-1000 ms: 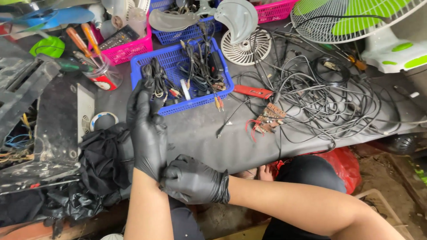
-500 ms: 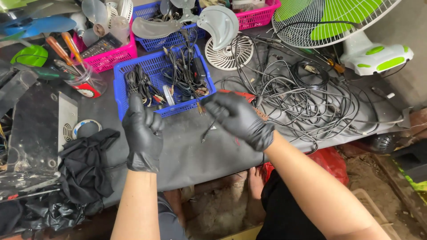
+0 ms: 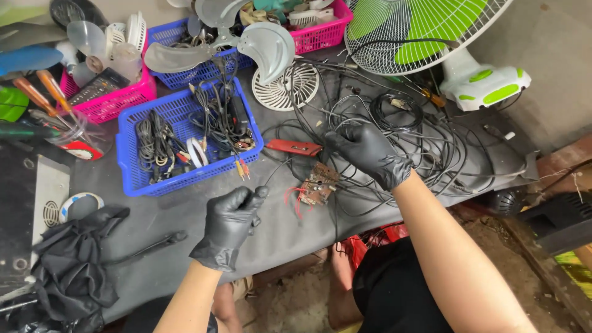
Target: The person, wearing black gloves, works at a cluttered workbench to repair a black cable. They strip the cable's outer insulation, twist the internal wires, and connect them to a small circuit board. The person then secures the connection by wrapping it with black electrical tape.
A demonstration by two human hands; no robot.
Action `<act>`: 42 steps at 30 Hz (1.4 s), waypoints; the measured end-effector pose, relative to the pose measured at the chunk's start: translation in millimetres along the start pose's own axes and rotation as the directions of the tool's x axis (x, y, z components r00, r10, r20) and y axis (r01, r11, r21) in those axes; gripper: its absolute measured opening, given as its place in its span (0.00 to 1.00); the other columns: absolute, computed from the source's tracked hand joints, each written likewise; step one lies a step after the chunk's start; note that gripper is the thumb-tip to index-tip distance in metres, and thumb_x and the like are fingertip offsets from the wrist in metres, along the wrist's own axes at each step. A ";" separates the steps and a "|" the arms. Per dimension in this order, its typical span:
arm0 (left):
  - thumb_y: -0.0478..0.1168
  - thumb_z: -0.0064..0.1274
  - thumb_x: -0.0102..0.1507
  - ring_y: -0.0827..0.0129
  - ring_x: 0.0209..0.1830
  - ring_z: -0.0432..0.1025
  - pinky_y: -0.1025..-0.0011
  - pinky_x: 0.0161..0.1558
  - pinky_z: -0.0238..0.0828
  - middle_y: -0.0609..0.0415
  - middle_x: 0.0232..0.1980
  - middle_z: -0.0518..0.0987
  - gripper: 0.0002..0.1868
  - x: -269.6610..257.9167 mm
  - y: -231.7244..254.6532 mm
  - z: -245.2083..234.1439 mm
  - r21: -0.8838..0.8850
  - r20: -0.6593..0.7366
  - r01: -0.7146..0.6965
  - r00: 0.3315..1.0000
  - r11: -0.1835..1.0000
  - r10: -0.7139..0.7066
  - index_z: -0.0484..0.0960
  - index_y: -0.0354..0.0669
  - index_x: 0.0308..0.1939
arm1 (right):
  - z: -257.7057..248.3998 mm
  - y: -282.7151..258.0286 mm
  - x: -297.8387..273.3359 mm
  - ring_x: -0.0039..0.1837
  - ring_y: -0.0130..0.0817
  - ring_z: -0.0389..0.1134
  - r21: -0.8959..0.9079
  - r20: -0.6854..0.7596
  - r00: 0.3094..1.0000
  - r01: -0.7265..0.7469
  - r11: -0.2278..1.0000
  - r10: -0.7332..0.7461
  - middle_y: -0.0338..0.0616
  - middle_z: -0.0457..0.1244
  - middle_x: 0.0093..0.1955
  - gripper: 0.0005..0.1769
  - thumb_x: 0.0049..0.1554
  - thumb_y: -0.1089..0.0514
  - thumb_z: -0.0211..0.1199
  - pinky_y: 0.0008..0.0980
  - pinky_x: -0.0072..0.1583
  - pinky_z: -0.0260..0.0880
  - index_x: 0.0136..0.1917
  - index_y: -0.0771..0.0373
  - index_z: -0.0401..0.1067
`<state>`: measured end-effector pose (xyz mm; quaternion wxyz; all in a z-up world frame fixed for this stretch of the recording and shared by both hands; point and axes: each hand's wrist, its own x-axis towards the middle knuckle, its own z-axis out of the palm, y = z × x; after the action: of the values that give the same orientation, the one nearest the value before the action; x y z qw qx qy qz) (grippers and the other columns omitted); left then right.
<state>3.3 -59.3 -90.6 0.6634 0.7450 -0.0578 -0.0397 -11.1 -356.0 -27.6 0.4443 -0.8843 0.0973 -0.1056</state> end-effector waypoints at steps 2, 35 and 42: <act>0.39 0.63 0.59 0.68 0.06 0.68 0.77 0.05 0.63 0.53 0.09 0.67 0.16 -8.6 25.4 10.1 0.074 0.021 -0.098 0.995 0.992 0.096 0.78 0.43 0.16 | -8.0 -30.0 -8.2 0.43 0.48 0.70 0.016 -0.028 0.999 0.045 0.999 -0.045 0.50 0.66 0.34 0.07 0.57 0.53 0.61 0.42 0.50 0.66 0.45 0.54 0.78; 0.43 0.48 0.62 0.69 0.45 0.73 0.70 0.47 0.75 0.69 0.40 0.76 0.11 -10.4 14.2 1.1 0.747 0.024 -0.191 0.965 0.637 0.261 0.80 0.74 0.40 | 4.5 16.0 46.5 0.50 0.44 0.69 0.120 -0.493 0.838 0.333 0.935 -0.235 0.52 0.66 0.41 0.03 0.60 0.59 0.60 0.40 0.55 0.67 0.44 0.58 0.73; 0.24 0.36 0.60 0.66 0.52 0.73 0.70 0.63 0.64 0.55 0.48 0.78 0.19 -12.5 16.1 -2.8 0.314 0.145 -0.519 0.853 0.795 0.501 0.81 0.45 0.42 | -26.8 3.1 32.4 0.63 0.36 0.60 0.022 -0.708 0.505 0.714 0.699 -0.493 0.45 0.57 0.61 0.18 0.67 0.57 0.50 0.38 0.66 0.64 0.70 0.57 0.61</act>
<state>-9.2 -56.6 -74.5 0.5078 0.8040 -0.2803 0.1308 12.4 -387.0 -11.2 0.4473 -0.6815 -0.0914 -0.5720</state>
